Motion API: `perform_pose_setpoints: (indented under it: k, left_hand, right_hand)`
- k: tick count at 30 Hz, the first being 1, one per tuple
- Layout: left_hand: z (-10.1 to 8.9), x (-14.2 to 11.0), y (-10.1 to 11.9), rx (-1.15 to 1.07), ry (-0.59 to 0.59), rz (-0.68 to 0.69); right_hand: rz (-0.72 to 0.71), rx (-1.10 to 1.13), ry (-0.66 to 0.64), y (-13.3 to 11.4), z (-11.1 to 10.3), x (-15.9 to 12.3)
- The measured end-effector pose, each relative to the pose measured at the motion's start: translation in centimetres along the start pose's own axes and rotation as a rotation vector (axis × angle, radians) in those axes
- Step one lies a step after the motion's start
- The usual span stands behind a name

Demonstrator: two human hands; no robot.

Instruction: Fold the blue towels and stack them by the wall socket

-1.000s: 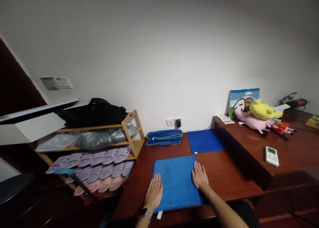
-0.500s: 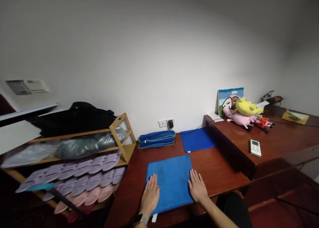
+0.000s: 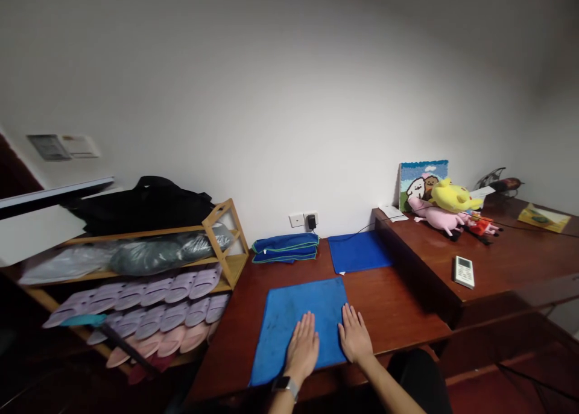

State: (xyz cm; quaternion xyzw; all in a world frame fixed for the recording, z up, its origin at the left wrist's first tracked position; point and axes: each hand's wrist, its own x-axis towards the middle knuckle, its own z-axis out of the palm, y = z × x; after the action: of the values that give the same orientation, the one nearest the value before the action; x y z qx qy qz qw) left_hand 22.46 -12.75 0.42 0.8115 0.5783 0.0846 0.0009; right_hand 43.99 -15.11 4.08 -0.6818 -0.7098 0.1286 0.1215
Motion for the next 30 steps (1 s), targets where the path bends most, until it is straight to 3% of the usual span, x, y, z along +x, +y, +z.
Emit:
perform_pose_setpoints:
  k: [3,5,7,9,14,19,22,25,30]
  left_hand:
    - [-0.8,-3.2,-7.2,0.042,0.044,-0.141]
    - [-1.1,-5.2,-10.8,0.046,0.082,-0.165]
    - [-1.1,-6.7,-12.7,0.039,0.109,-0.156]
    - [-1.0,-7.4,-13.1,0.038,0.121,-0.156]
    - [-0.9,-7.0,-11.9,0.046,0.141,-0.164]
    - [-1.6,-7.1,-12.1,0.044,0.119,-0.169]
    - [-2.3,-7.5,-11.4,0.029,0.189,-0.141]
    - [-2.9,-6.9,-8.3,0.013,0.286,-0.035]
    - [-2.2,-2.6,1.5,-0.038,0.182,0.219]
  right_hand:
    - [0.008,0.012,0.009,0.0,0.2,0.0]
    - [0.011,0.012,0.014,0.1,0.2,0.0]
    - [0.01,0.015,0.023,0.1,0.2,0.1]
    - [0.003,0.021,0.026,0.1,0.1,0.0]
    - [-0.008,0.016,0.041,0.8,0.8,-1.9]
    - [-0.052,0.0,0.053,1.5,2.0,-4.2]
    - [-0.051,0.003,0.089,1.5,2.4,-4.3]
    - [-0.057,0.015,0.113,1.5,2.8,-3.9]
    - [-0.083,0.013,0.154,1.6,3.0,-3.9]
